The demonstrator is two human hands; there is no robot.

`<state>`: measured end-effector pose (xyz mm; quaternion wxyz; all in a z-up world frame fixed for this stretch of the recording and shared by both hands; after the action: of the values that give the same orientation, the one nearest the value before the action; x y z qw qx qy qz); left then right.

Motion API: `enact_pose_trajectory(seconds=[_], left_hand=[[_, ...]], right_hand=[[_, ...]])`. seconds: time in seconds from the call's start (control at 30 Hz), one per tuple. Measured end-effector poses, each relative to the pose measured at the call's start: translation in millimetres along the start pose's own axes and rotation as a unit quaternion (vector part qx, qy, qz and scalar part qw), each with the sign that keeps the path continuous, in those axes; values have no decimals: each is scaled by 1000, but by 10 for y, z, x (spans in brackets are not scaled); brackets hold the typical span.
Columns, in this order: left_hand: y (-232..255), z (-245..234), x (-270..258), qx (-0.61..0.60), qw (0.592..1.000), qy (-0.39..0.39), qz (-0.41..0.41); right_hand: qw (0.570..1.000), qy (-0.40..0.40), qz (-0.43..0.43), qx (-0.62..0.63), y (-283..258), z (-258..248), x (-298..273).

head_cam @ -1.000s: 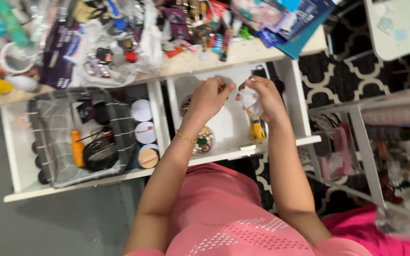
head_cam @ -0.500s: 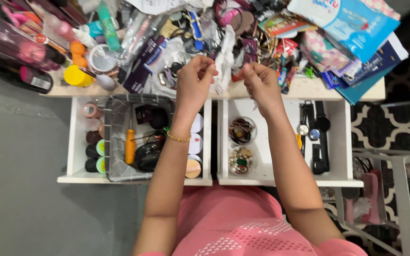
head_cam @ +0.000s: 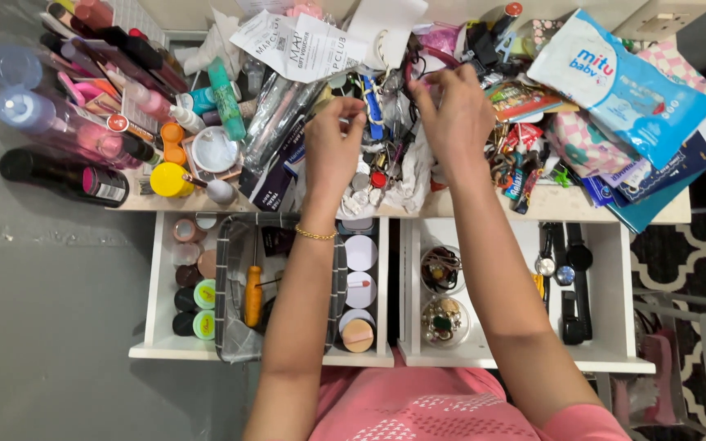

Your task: The person picks up several wristwatches from a cluttered drawer, wipes each with a wet wipe, and places them back in the drawer. The person also briefly handles a yellow cable and a pair of glasses before returning to the watches.

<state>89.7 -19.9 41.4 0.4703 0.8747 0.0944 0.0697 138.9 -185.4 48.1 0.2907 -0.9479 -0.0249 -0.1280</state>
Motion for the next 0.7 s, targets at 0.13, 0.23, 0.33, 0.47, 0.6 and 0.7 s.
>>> enact_pose_trajectory(seconds=[0.13,0.23,0.33,0.47,0.6,0.7], left_hand=[[37,49,115,-4,1000,-5,4],[65,63,186,-2,1000,-2,26],[45,82,249,13,999,0,30],[62,103,266,17,999,9,47],[129,188,302,35,998,15,54],[259,274,310,-1,994,-1,105]], right_hand=[[996,24,-21,-84,61,80,340],[994,-44,3,-98,76,182,499],[995,-69,65,1,92,119,570],[979,3,-29,202,71,-196,641],[913,50,-174,366,111,-419,763],[875,45,-198,439,33,-587,760]])
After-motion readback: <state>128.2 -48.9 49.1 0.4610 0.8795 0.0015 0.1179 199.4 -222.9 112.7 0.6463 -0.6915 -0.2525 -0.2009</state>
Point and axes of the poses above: each hand's wrist, its own x-axis towards the middle knuckle, its own z-axis out of the palm, y = z × x, the point moved 6 cm from there along x, towards the middle knuckle, and after that the axes turned 8 degrees about x, right-handed, at the moved point
